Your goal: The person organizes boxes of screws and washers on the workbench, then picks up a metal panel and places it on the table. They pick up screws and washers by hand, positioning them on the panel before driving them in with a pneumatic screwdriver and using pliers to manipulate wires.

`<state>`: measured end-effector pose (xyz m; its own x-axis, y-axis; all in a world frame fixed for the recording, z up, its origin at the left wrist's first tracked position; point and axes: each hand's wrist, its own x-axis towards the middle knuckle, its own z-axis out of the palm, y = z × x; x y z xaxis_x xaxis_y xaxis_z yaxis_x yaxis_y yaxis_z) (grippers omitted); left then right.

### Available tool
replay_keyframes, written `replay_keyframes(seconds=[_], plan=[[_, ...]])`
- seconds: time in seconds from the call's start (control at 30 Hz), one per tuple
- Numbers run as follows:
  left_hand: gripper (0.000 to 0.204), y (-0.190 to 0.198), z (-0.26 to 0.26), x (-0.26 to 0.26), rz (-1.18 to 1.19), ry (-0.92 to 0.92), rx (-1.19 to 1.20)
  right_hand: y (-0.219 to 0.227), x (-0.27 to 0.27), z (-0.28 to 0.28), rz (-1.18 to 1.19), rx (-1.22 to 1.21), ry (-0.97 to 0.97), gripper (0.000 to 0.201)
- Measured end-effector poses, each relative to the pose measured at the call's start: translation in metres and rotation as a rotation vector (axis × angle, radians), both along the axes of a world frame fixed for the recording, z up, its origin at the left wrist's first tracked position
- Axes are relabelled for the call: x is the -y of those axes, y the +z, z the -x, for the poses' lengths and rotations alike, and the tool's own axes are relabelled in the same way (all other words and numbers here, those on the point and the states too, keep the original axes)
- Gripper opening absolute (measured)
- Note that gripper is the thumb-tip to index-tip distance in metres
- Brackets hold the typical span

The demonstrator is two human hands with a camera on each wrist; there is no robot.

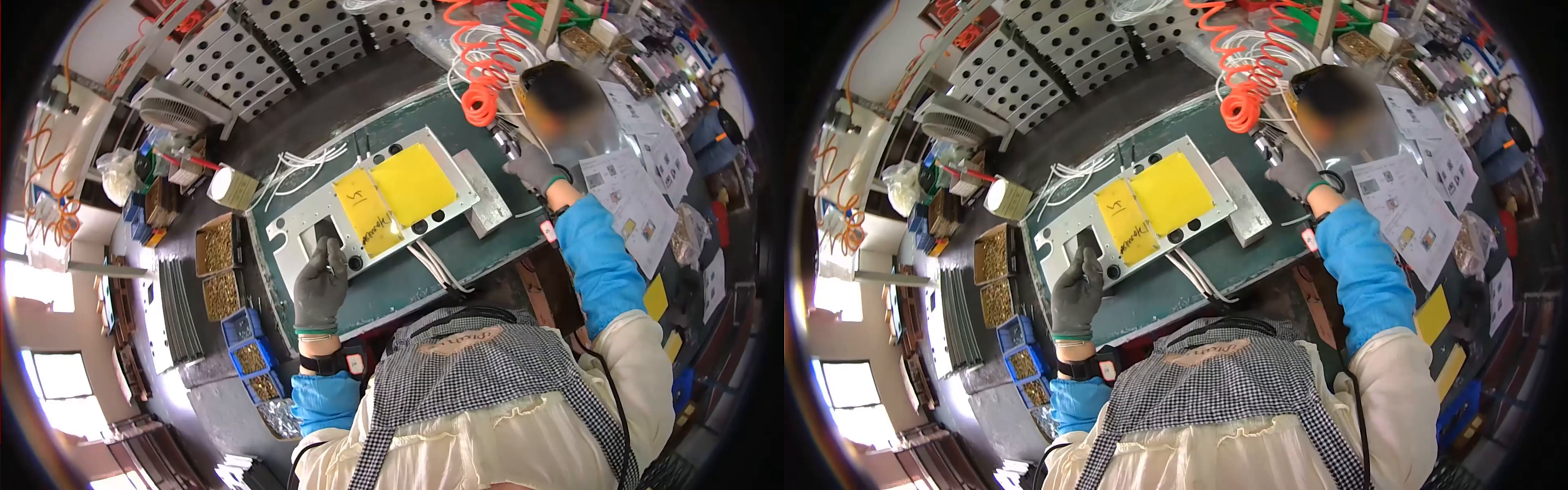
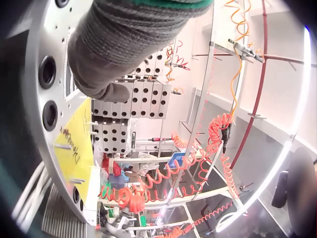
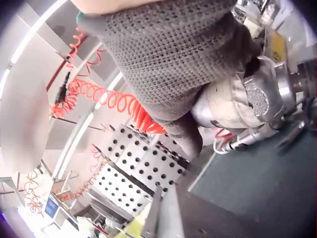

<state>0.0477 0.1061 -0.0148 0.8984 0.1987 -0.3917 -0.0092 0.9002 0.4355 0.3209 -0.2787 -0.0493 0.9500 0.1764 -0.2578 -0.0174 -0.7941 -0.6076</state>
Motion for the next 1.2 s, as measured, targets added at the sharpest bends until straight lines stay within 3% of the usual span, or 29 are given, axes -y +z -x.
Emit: replay_keyframes(seconds=[0.07, 0.1, 0.17, 0.27, 0.3, 0.37, 0.43, 0.47, 0.5, 0.53, 0.57, 0.6, 0.63, 0.67, 0.73, 0.77, 1.07, 1.2], plan=[[0.027, -0.007, 0.009, 0.001, 0.361, 0.048, 0.003, -0.021, -0.008, -0.01, 0.078, 0.129, 0.075, 0.058], [0.027, -0.012, 0.017, 0.001, 0.407, -0.039, 0.109, -0.028, -0.013, -0.013, 0.164, 0.145, 0.08, 0.057], [0.027, -0.014, 0.033, 0.009, 0.376, -0.011, 0.101, -0.054, -0.014, -0.027, 0.194, 0.126, 0.133, 0.052], [0.025, -0.019, 0.051, 0.023, 0.331, 0.016, 0.025, -0.045, -0.004, -0.019, 0.129, 0.143, 0.264, 0.049], [0.025, -0.023, 0.054, 0.03, 0.292, 0.026, -0.001, -0.034, 0.001, -0.003, 0.093, 0.262, 0.272, 0.046], [0.028, -0.036, 0.061, 0.041, 0.241, 0.021, -0.057, -0.019, 0.018, 0.023, -0.175, 0.216, 0.328, 0.043], [0.031, -0.061, 0.065, 0.048, -0.053, 0.071, -0.185, -0.021, 0.039, 0.047, -0.399, 0.101, 0.365, 0.04], [0.032, -0.068, 0.066, 0.057, -0.513, -0.068, -0.152, -0.025, 0.049, 0.058, -0.484, 0.018, 0.365, 0.038], [0.034, -0.065, 0.062, 0.071, -1.166, -0.209, -0.216, -0.026, 0.06, 0.071, -0.474, 0.085, 0.385, 0.037], [0.036, -0.062, 0.057, 0.084, -1.643, -0.213, -0.287, -0.026, 0.071, 0.083, -0.452, 0.153, 0.386, 0.036], [0.032, -0.072, 0.051, 0.08, -0.898, -0.262, -0.168, -0.026, 0.082, 0.093, -0.474, 0.093, 0.35, 0.035], [0.028, -0.082, 0.046, 0.076, -0.177, -0.186, -0.223, -0.028, 0.091, 0.103, -0.507, 0.029, 0.324, 0.035], [0.023, -0.084, 0.04, 0.087, -0.373, -0.169, -0.289, -0.037, 0.102, 0.112, -0.473, 0.049, 0.345, 0.035], [0.021, -0.082, 0.029, 0.078, 0.151, -0.303, -0.319, -0.044, 0.111, 0.118, -0.443, 0.064, 0.384, 0.035], [0.02, -0.081, 0.012, 0.087, 0.153, -0.413, -0.385, -0.048, 0.125, 0.138, -0.507, -0.085, 0.298, 0.035], [0.021, -0.08, 0.005, 0.095, 0.008, -0.422, -0.478, -0.06, 0.135, 0.144, -0.555, -0.039, 0.313, 0.033], [0.021, -0.064, -0.037, 0.127, -0.167, -0.726, -0.651, -0.086, 0.192, 0.18, -0.695, -0.096, 0.004, 0.034], [0.022, -0.054, -0.038, 0.144, -0.28, -0.681, -0.701, -0.094, 0.195, 0.176, -0.759, -0.127, -0.015, 0.042]])
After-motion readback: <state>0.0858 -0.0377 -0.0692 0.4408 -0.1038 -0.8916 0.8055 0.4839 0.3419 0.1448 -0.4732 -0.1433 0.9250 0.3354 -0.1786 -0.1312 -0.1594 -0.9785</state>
